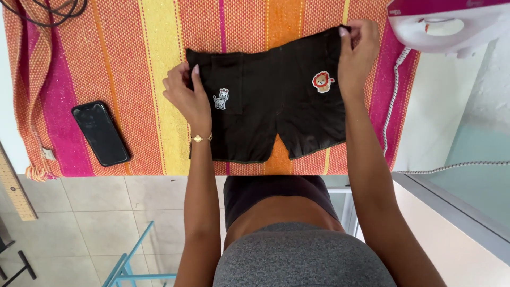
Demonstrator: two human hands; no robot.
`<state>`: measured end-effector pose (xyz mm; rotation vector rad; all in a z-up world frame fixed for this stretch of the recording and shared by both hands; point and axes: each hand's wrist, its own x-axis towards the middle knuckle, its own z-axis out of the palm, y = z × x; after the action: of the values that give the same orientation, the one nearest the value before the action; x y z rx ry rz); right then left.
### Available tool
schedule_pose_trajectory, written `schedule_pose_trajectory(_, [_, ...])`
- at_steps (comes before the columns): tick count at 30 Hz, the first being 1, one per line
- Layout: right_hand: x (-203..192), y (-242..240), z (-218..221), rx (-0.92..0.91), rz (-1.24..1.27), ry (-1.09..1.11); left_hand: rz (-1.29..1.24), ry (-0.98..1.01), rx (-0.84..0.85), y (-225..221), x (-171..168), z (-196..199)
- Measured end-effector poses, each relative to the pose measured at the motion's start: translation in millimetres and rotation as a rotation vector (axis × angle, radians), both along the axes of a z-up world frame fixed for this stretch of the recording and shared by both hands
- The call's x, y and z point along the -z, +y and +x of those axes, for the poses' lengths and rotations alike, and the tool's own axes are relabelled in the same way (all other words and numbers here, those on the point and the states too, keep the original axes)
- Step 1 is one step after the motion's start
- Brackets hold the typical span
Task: Ironing a pair of black shorts on an ironing board using a steam iron.
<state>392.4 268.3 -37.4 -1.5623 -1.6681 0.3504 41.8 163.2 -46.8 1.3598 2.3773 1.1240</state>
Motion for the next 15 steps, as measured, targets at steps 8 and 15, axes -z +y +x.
schedule_pose_trajectory(8, [10,11,-9,0.084,0.053,-0.078,0.000,0.058,-0.042,14,-6,2])
schedule_pose_trajectory(15, [-37,-7,-16,0.011,0.172,-0.089,0.014,-0.028,0.017,20,-9,-11])
